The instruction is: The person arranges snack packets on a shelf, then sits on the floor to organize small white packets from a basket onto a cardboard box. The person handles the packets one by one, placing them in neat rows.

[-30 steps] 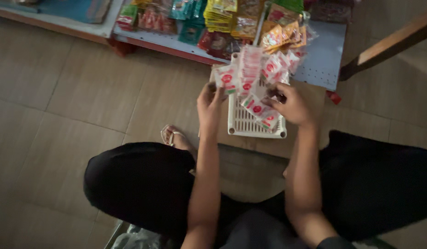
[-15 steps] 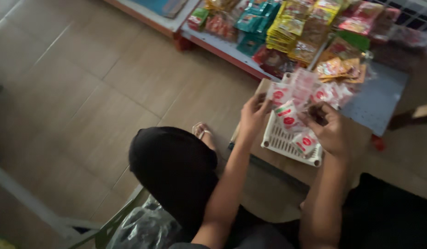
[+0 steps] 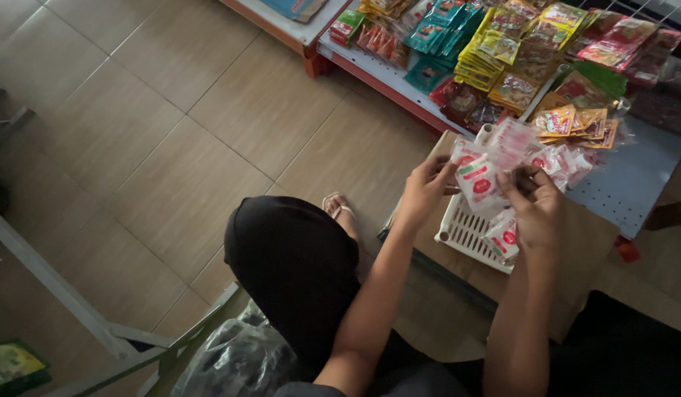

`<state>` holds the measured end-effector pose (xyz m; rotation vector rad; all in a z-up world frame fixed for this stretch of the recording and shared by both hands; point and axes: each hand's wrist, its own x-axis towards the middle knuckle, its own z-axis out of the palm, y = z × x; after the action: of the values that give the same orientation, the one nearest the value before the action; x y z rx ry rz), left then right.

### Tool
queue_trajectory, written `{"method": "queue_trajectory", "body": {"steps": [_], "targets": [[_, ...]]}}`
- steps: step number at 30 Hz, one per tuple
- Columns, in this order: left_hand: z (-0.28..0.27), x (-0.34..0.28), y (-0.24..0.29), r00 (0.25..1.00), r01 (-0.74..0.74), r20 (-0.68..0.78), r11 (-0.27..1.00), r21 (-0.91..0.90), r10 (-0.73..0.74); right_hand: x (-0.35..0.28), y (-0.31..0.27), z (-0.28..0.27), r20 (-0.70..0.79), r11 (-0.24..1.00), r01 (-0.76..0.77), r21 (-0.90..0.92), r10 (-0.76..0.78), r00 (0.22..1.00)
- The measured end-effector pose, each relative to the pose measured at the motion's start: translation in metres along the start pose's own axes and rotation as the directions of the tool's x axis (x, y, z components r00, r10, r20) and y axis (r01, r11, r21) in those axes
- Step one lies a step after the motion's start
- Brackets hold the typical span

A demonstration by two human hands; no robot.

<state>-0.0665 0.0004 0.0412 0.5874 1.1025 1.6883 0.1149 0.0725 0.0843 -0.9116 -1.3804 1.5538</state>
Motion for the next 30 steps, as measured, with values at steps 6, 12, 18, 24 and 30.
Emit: {"method": "queue_trajectory", "body": {"steps": [6, 12, 18, 24, 30], "targets": [[0.012, -0.008, 0.006, 1.0, 0.022, -0.021, 0.985, 0.174, -0.019, -0.003, 0.002, 0.008, -0.058, 0.999, -0.052, -0.016, 0.051, 0.997], [0.015, -0.016, 0.025, 0.998, -0.012, -0.053, 0.982, 0.189, 0.023, -0.004, -0.009, 0.017, -0.012, 0.998, -0.045, -0.048, 0.045, 0.999], [0.016, -0.021, 0.035, 0.992, -0.002, -0.121, 0.949, 0.316, 0.043, -0.006, -0.019, 0.026, 0.013, 0.991, -0.066, -0.116, 0.068, 0.998], [0.018, -0.021, 0.035, 0.993, 0.001, -0.117, 0.954, 0.299, 0.036, -0.005, -0.006, 0.024, 0.046, 0.997, 0.072, -0.018, -0.071, 0.996], [0.018, -0.019, 0.032, 0.997, -0.016, -0.068, 0.969, 0.245, 0.033, 0.0, 0.004, 0.011, -0.044, 0.994, -0.015, -0.104, 0.011, 0.999]]}}
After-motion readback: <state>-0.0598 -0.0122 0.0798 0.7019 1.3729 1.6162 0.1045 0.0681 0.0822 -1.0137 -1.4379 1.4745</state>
